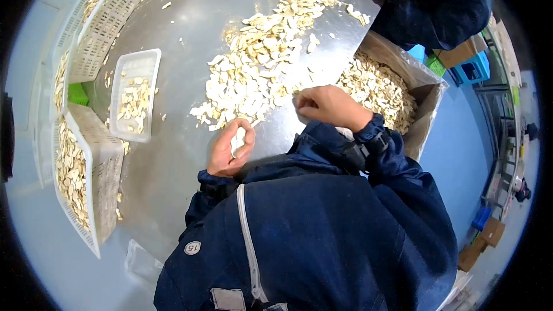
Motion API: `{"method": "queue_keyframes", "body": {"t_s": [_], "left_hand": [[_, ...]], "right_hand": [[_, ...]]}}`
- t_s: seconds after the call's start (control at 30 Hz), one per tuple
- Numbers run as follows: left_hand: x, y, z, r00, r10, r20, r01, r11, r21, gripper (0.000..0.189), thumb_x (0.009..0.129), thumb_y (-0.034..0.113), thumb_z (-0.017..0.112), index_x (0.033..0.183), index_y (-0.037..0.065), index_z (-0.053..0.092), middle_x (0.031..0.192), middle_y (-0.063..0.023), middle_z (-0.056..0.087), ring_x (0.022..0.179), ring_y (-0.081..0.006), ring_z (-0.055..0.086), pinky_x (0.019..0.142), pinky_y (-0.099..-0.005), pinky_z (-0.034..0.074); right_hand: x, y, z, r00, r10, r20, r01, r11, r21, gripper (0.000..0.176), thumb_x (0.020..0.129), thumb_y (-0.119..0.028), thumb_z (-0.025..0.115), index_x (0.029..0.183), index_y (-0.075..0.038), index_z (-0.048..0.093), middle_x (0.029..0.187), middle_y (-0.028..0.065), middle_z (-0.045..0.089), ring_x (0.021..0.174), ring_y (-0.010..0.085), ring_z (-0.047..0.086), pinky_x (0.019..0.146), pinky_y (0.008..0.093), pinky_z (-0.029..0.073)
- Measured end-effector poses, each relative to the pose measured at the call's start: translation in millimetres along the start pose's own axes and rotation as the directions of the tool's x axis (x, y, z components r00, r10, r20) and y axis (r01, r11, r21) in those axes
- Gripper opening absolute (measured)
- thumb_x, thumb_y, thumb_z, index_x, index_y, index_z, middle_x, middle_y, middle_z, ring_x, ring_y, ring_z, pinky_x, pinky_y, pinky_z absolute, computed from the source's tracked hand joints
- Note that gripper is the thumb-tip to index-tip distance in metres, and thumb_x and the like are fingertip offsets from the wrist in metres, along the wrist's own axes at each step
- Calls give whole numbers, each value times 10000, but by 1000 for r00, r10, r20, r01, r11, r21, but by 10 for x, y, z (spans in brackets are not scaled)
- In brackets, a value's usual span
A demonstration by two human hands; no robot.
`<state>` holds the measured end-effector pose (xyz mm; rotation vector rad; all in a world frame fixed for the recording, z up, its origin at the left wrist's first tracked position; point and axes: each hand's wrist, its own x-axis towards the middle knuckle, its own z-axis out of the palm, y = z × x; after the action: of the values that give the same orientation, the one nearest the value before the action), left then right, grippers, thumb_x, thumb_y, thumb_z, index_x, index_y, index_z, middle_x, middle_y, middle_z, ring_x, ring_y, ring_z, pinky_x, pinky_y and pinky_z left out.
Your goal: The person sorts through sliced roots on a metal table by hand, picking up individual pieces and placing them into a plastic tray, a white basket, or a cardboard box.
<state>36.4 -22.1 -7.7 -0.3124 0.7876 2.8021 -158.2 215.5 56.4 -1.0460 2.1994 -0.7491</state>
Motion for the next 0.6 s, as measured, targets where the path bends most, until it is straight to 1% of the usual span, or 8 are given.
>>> {"method": "queue_keyframes", "body": {"t_s": [0.07, 0.13, 0.17, 0.27, 0.33, 0.4, 0.5, 0.6], "left_hand": [[3, 4, -49, 999, -43, 22, 44, 997, -60, 320, 1155, 315, 397, 1132, 37, 554, 911, -70, 556, 541, -51, 426, 367, -166, 293], [-6, 16, -38, 998, -59, -5, 59, 995, -83, 303, 1153, 305, 410, 1133, 41, 557, 910, -68, 555, 539, -50, 420, 369, -168, 293], [-19, 20, -7, 998, -56, -43, 52, 996, -79, 301, 1153, 303, 411, 1132, 41, 558, 911, -69, 556, 539, -51, 419, 368, -169, 293], [-49, 21, -2, 997, -34, -74, 28, 996, -80, 301, 1154, 301, 411, 1129, 40, 559, 913, -73, 556, 542, -52, 419, 368, -173, 294], [-49, 10, -31, 999, -21, -49, 17, 996, -83, 303, 1154, 297, 409, 1124, 36, 560, 915, -76, 557, 543, -54, 420, 368, -176, 296], [-23, 4, -69, 1000, -13, -7, 12, 997, -80, 303, 1155, 289, 407, 1117, 31, 561, 917, -77, 558, 542, -56, 420, 367, -179, 298], [-3, 6, -49, 999, -30, -17, 28, 994, -105, 304, 1155, 276, 405, 1107, 21, 561, 912, -80, 561, 536, -60, 418, 367, -181, 300], [-12, 16, -20, 997, -32, -69, 24, 993, -113, 307, 1155, 271, 400, 1100, 17, 563, 908, -81, 565, 533, -62, 418, 366, -182, 300]], "right_hand": [[76, -55, 129, 989, -28, -145, 31, 999, 15, 207, 941, -154, 688, 1121, -58, 720, 912, 132, 744, 856, 311, 729, 794, 393, 572], [211, -86, 310, 956, -199, -214, 221, 972, 83, 238, 941, -132, 682, 1165, -59, 714, 932, 137, 745, 872, 319, 726, 813, 399, 572], [263, -130, 317, 947, -255, -198, 274, 959, 75, 208, 940, -127, 681, 1130, -60, 733, 928, 148, 741, 857, 334, 721, 812, 408, 574], [399, -128, 242, 938, -64, -342, 106, 989, 105, 164, 941, -146, 675, 1054, -56, 752, 925, 161, 734, 843, 353, 717, 795, 417, 574], [524, 35, 148, 831, -47, -554, -18, 994, -112, 175, 937, -215, 686, 987, -67, 763, 913, 158, 728, 827, 377, 708, 759, 429, 572], [504, 59, 59, 835, 64, -546, -161, 978, -132, 160, 924, -224, 705, 991, -86, 754, 918, 137, 717, 831, 367, 703, 756, 432, 568], [523, 34, 164, 821, -39, -570, -105, 970, -218, 160, 913, -229, 715, 1006, -101, 736, 932, 120, 703, 841, 355, 698, 754, 429, 563], [547, 48, 227, 876, -14, -482, -74, 984, -162, 183, 895, -218, 735, 1039, -108, 714, 959, 110, 698, 866, 345, 696, 758, 425, 562]]}}
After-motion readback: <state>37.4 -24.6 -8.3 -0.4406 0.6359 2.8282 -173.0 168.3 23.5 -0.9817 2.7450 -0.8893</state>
